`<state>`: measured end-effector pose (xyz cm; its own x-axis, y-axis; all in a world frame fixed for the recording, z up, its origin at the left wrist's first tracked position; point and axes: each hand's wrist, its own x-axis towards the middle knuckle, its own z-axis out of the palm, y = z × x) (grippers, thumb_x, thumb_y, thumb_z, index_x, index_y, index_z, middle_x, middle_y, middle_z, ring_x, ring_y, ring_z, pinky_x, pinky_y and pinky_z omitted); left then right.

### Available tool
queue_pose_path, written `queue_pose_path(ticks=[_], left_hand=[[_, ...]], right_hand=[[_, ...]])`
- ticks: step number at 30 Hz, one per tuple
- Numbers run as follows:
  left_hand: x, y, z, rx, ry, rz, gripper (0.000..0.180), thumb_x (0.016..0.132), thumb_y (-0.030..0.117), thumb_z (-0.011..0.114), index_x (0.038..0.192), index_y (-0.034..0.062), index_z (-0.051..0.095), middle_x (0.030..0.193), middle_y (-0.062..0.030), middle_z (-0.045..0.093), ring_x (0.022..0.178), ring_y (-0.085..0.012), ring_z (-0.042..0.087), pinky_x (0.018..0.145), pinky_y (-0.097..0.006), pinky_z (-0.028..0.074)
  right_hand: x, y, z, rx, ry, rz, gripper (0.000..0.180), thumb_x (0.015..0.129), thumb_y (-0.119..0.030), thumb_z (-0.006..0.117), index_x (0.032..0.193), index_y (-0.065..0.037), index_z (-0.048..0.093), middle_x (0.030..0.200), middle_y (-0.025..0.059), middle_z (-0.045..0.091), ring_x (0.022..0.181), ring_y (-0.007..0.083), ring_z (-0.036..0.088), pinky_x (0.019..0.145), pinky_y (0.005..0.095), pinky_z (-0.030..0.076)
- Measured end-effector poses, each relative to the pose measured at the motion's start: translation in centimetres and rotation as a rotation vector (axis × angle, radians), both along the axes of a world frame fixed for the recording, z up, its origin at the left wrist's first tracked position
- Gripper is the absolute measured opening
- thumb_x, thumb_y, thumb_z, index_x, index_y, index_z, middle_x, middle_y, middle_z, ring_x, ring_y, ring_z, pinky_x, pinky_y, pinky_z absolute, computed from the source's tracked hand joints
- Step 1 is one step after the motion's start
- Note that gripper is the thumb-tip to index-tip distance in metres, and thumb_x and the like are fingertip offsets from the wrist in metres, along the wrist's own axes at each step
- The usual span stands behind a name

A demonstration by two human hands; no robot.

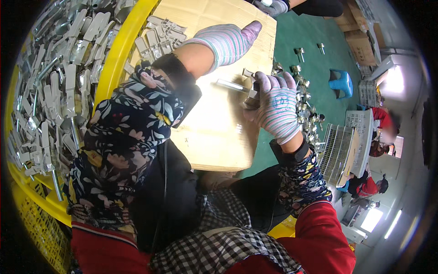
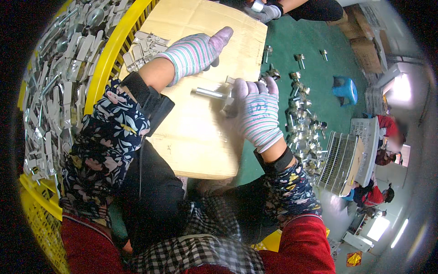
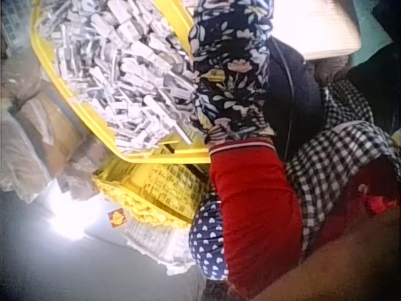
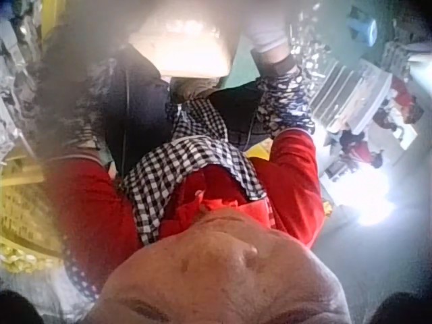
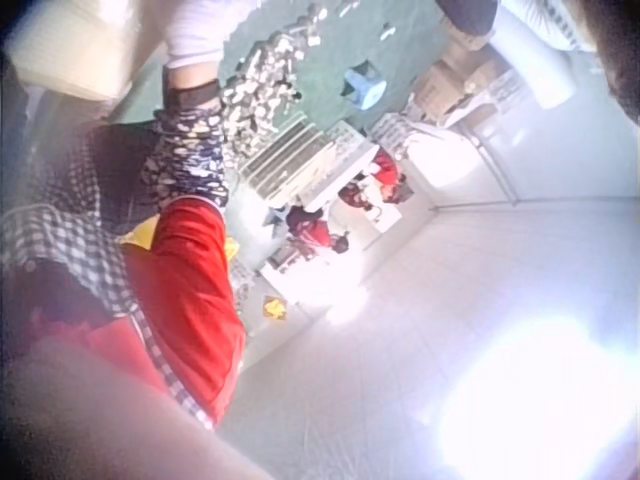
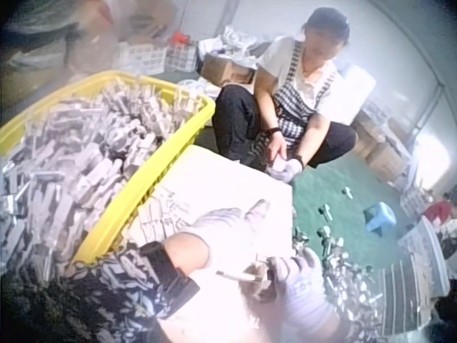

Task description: Assembling metal cabinet hinges on a cardboard jig.

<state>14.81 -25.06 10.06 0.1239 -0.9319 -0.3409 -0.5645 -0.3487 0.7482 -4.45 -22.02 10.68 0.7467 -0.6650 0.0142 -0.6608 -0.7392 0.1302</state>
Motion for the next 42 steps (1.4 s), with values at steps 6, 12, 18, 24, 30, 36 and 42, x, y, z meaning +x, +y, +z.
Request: queue_pose_path(ticks=[6, 12, 18, 24, 30, 36, 42], left_hand=[[-0.3, 0.1, 0.9, 0.128, -0.076, -0.164, 0.079, 0.086, 0.059, 0.013, 0.104, -0.0024, 0.059, 0.100, -0.0212, 0.060, 0.094, -0.0344, 0.058, 0.088, -0.041, 0.041], [-1.0, 0.3, -0.5, 0.083, -0.142, -0.265, 0.078, 0.088, 0.057, 0.013, 0.099, -0.0032, 0.060, 0.095, -0.0237, 0.060, 0.096, -0.0342, 0.057, 0.090, -0.041, 0.038], [-0.9, 0.9, -0.7, 0.097, -0.154, -0.280, 0.081, 0.088, 0.056, 0.011, 0.097, -0.0080, 0.060, 0.096, -0.0272, 0.059, 0.100, -0.0358, 0.055, 0.094, -0.040, 0.036], [-0.5, 1.7, 0.5, 0.063, -0.214, -0.382, 0.078, 0.089, 0.054, 0.009, 0.098, -0.0034, 0.062, 0.094, -0.0247, 0.061, 0.098, -0.0342, 0.057, 0.092, -0.040, 0.038], [-3.1, 2.1, -0.5, -0.186, -0.274, -0.526, 0.064, 0.091, 0.048, 0.014, 0.099, 0.0037, 0.061, 0.096, -0.0216, 0.062, 0.096, -0.0340, 0.057, 0.089, -0.041, 0.040], [-4.4, 1.0, -1.5, -0.152, -0.332, -0.551, 0.048, 0.091, 0.039, 0.021, 0.099, 0.0101, 0.058, 0.093, -0.0174, 0.063, 0.092, -0.0323, 0.058, 0.084, -0.043, 0.042], [-3.3, -4.1, -2.1, 0.065, -0.203, -0.534, 0.052, 0.087, 0.039, 0.027, 0.101, 0.0019, 0.060, 0.097, -0.0197, 0.061, 0.092, -0.0314, 0.059, 0.083, -0.041, 0.042]], right_hand=[[-0.4, -0.6, 0.0, -0.017, 0.011, -0.012, 0.078, 0.044, -0.030, 0.077, 0.112, -0.007, 0.048, 0.096, 0.0101, 0.059, 0.097, 0.0274, 0.053, 0.099, 0.0467, 0.025], [0.6, -2.1, 1.6, 0.148, 0.083, -0.098, 0.070, 0.043, -0.031, 0.078, 0.104, -0.006, 0.055, 0.090, 0.0109, 0.062, 0.094, 0.0301, 0.056, 0.093, 0.0431, 0.033], [2.0, -3.9, 2.8, 0.401, 0.220, -0.177, 0.062, 0.051, -0.036, 0.073, 0.105, -0.007, 0.059, 0.088, 0.0126, 0.064, 0.089, 0.0293, 0.060, 0.088, 0.0426, 0.037], [2.3, -4.8, 2.8, 0.458, 0.178, -0.187, 0.058, 0.052, -0.031, 0.074, 0.101, -0.004, 0.059, 0.077, 0.0133, 0.063, 0.078, 0.0291, 0.061, 0.073, 0.0364, 0.048], [1.6, -7.6, 2.8, 0.545, 0.210, -0.186, 0.065, 0.048, -0.040, 0.074, 0.102, -0.006, 0.063, 0.087, 0.0162, 0.065, 0.085, 0.0309, 0.062, 0.082, 0.0425, 0.045], [1.4, -9.3, 2.7, 0.716, 0.212, -0.180, 0.059, 0.051, -0.041, 0.073, 0.096, -0.004, 0.064, 0.087, 0.0158, 0.065, 0.079, 0.0296, 0.063, 0.071, 0.0352, 0.049], [1.4, -6.0, 3.3, 0.167, 0.180, -0.167, 0.082, 0.057, -0.043, 0.074, 0.120, -0.001, 0.042, 0.107, 0.0147, 0.053, 0.110, 0.0284, 0.048, 0.100, 0.0455, 0.027]])
